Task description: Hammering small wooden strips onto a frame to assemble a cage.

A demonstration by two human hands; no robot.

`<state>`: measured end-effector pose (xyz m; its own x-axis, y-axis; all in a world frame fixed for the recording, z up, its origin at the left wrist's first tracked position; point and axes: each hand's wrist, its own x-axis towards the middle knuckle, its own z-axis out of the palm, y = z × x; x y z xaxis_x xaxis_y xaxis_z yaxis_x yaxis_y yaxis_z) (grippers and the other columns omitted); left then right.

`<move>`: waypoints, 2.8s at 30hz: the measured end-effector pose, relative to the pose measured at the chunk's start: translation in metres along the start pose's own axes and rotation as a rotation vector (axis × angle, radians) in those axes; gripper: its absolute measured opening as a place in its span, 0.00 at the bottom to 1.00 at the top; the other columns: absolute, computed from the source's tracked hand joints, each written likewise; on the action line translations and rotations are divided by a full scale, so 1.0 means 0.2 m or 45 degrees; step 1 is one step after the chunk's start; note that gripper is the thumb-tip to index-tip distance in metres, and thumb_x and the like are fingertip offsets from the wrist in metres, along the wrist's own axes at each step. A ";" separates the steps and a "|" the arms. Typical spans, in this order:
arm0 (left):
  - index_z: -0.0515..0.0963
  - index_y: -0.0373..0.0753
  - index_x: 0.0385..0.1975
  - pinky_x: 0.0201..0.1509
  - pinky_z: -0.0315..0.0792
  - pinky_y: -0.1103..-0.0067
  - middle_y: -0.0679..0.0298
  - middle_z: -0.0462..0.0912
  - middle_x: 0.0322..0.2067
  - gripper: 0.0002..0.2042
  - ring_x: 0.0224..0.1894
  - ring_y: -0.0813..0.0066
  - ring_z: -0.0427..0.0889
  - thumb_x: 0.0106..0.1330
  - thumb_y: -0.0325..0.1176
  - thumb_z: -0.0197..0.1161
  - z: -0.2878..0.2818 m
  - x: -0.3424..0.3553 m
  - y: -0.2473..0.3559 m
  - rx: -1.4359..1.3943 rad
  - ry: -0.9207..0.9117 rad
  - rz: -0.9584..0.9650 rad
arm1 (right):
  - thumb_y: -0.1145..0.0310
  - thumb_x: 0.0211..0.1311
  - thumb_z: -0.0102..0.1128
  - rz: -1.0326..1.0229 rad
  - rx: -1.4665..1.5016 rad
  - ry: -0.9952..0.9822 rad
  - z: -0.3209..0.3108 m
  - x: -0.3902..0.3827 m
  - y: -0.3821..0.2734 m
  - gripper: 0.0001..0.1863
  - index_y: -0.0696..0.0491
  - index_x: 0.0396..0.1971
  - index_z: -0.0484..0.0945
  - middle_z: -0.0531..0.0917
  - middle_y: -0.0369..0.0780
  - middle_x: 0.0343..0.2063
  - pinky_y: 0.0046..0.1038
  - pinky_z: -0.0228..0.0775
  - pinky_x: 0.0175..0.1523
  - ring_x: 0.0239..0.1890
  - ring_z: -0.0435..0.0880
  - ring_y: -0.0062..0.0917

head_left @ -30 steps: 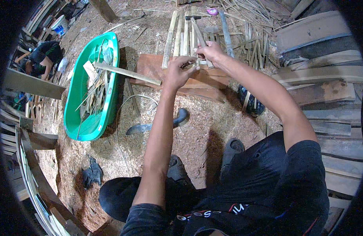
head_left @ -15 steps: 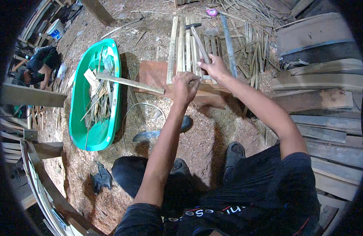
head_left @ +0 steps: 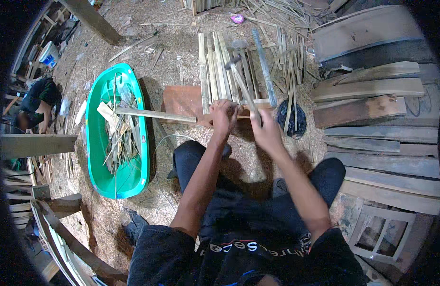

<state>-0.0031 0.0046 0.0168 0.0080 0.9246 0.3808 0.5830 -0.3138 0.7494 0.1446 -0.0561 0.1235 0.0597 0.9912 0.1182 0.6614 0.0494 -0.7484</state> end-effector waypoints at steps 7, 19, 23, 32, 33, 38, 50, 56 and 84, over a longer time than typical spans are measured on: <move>0.84 0.46 0.28 0.50 0.61 0.68 0.67 0.83 0.32 0.04 0.43 0.63 0.77 0.54 0.34 0.71 0.03 0.00 -0.06 0.034 0.035 -0.037 | 0.64 0.72 0.50 0.119 0.129 -0.091 -0.09 -0.42 0.05 0.25 0.64 0.62 0.67 0.82 0.59 0.40 0.43 0.75 0.48 0.43 0.83 0.53; 0.85 0.45 0.27 0.49 0.62 0.68 0.65 0.84 0.33 0.05 0.42 0.64 0.77 0.53 0.36 0.72 0.05 0.00 -0.06 0.056 0.066 -0.010 | 0.68 0.73 0.49 -0.264 -0.010 -0.051 -0.23 -0.42 0.19 0.22 0.68 0.59 0.70 0.82 0.59 0.41 0.38 0.75 0.48 0.45 0.84 0.48; 0.85 0.45 0.26 0.49 0.62 0.68 0.65 0.84 0.32 0.05 0.42 0.63 0.77 0.54 0.37 0.72 0.04 -0.02 -0.08 0.163 0.063 0.003 | 0.69 0.71 0.50 -0.068 -0.026 -0.312 -0.24 -0.43 0.24 0.22 0.68 0.59 0.69 0.81 0.61 0.45 0.42 0.74 0.53 0.47 0.82 0.54; 0.85 0.43 0.30 0.52 0.63 0.68 0.63 0.84 0.33 0.08 0.43 0.62 0.77 0.55 0.37 0.72 0.06 -0.03 -0.07 0.138 0.014 -0.020 | 0.69 0.71 0.51 -0.172 -0.041 -0.225 -0.21 -0.46 0.32 0.22 0.69 0.57 0.70 0.80 0.62 0.46 0.42 0.74 0.55 0.51 0.81 0.53; 0.85 0.42 0.30 0.52 0.63 0.67 0.63 0.84 0.33 0.08 0.43 0.62 0.77 0.56 0.37 0.72 0.05 -0.03 -0.06 0.132 0.032 -0.010 | 0.70 0.70 0.52 -0.140 0.017 -0.205 -0.20 -0.47 0.30 0.22 0.68 0.58 0.70 0.80 0.62 0.46 0.43 0.73 0.55 0.51 0.80 0.55; 0.84 0.42 0.29 0.53 0.63 0.67 0.62 0.83 0.33 0.07 0.43 0.61 0.77 0.56 0.37 0.72 0.02 -0.02 -0.03 0.105 0.042 -0.012 | 0.70 0.70 0.52 -0.206 0.100 -0.053 -0.22 -0.46 0.22 0.21 0.68 0.58 0.70 0.80 0.61 0.44 0.43 0.74 0.53 0.48 0.81 0.55; 0.85 0.42 0.28 0.51 0.64 0.66 0.62 0.84 0.32 0.06 0.42 0.60 0.78 0.56 0.36 0.71 0.01 -0.01 0.00 0.104 -0.005 -0.044 | 0.70 0.69 0.52 -0.282 0.007 -0.102 -0.20 -0.47 0.32 0.21 0.65 0.59 0.71 0.81 0.61 0.42 0.44 0.74 0.50 0.44 0.82 0.53; 0.85 0.41 0.30 0.52 0.67 0.68 0.63 0.84 0.34 0.08 0.40 0.61 0.80 0.57 0.37 0.71 -0.02 -0.02 0.03 0.170 -0.036 -0.050 | 0.70 0.69 0.51 -0.222 0.088 -0.087 -0.22 -0.46 0.26 0.22 0.65 0.59 0.70 0.81 0.60 0.42 0.45 0.74 0.50 0.44 0.82 0.54; 0.85 0.48 0.46 0.56 0.65 0.64 0.71 0.81 0.56 0.13 0.49 0.60 0.76 0.64 0.41 0.66 -0.04 0.00 -0.02 0.220 -0.128 0.088 | 0.70 0.70 0.50 -0.216 0.064 -0.159 -0.23 -0.44 0.24 0.22 0.67 0.59 0.69 0.80 0.61 0.45 0.42 0.74 0.52 0.48 0.81 0.54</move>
<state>-0.0119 0.0038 0.0181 0.1293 0.9217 0.3656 0.7090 -0.3437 0.6158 0.2061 -0.1468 0.1070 -0.1444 0.9756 0.1655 0.6156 0.2195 -0.7568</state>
